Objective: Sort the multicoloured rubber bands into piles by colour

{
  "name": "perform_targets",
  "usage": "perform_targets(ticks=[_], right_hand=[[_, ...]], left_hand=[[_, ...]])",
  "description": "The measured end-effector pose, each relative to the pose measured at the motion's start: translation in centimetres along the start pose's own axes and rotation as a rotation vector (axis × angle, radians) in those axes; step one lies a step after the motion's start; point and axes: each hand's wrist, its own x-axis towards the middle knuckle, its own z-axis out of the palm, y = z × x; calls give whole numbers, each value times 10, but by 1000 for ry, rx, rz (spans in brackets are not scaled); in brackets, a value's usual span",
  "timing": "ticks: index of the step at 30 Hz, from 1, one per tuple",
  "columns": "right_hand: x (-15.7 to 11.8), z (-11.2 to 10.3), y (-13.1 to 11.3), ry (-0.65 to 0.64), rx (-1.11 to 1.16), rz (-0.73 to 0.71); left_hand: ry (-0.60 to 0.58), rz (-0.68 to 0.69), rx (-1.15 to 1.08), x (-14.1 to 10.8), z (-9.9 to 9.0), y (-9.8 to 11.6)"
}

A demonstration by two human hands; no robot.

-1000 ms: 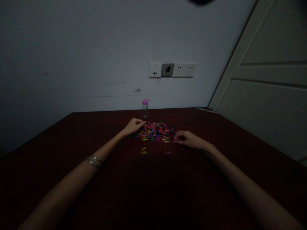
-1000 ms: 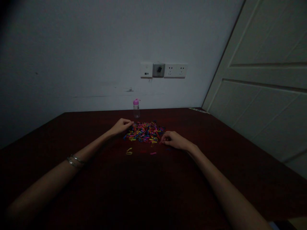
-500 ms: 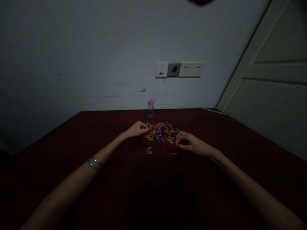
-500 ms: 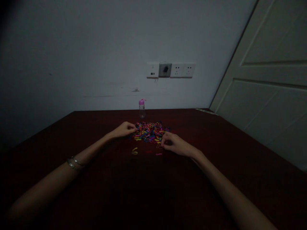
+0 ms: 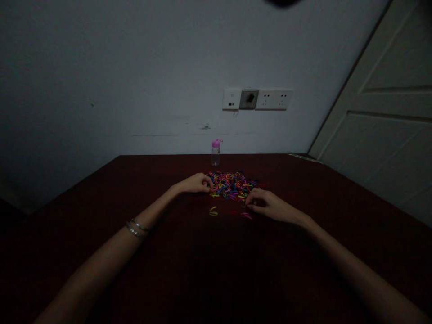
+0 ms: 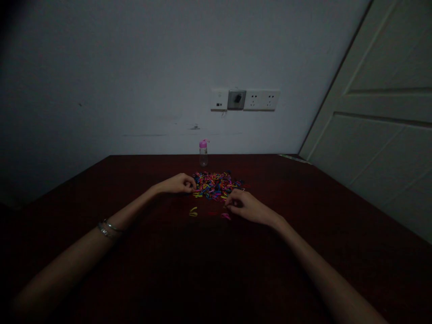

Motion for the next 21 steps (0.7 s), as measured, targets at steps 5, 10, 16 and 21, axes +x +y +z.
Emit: perform_targets(ticks=[5,10,16,21], right_hand=[[2,1,5,58,8,1],[3,1,10,80,8,24],[3,1,11,85,15,27],[2,2,14,83,13,24]], left_hand=[[-30,4,20,0,3,0],[-51,13,29,-1,5,1],[-54,26,51,-1,11,6],[-68,49,59,-1,13,12]])
